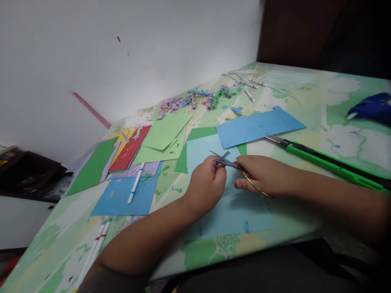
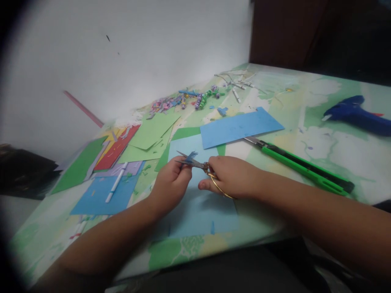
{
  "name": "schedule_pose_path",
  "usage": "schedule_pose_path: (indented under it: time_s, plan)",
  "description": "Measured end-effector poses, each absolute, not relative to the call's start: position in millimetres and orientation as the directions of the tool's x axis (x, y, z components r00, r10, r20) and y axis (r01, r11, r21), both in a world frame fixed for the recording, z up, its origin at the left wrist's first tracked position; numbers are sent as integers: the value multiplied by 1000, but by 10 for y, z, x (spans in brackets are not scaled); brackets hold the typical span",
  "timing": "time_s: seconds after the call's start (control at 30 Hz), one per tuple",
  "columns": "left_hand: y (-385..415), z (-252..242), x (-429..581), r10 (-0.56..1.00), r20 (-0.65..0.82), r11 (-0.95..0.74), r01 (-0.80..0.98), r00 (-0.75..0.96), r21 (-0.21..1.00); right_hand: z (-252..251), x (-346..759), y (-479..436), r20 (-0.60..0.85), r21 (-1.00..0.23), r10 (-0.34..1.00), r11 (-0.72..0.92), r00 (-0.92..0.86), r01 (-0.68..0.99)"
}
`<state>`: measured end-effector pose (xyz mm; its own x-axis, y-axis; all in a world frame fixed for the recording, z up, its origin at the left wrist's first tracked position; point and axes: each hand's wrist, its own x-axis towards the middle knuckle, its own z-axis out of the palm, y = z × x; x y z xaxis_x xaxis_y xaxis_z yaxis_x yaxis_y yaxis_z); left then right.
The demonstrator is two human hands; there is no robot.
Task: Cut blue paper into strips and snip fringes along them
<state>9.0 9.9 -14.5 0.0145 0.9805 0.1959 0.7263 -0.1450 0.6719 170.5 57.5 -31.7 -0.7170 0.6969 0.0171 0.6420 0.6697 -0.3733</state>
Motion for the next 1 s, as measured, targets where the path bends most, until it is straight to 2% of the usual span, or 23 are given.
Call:
schedule_pose_path:
  time_s: [0.2,0.37,0.57,0.8,1.0]
  plan:
    - [89,-165,97,973,230,-154,767,9,622,-311,1699,566,26,-368,707,664,-707,651]
    - [66,-176,88,971,237,-184,758,39,626,-287,1716,560,27,-370,704,667,-710,647]
    - [59,-160,99,979,193,-186,686,67,704,-282,1710,552,26,-374,705,664,-708,648]
    - [71,-167,99,997,60,-78,537,51,840,-293,1709,549,66,-336,715,672,-696,659]
    - [68,-150,105,999,15,-38,518,48,854,-301,1705,545,73,-332,721,670,-690,665]
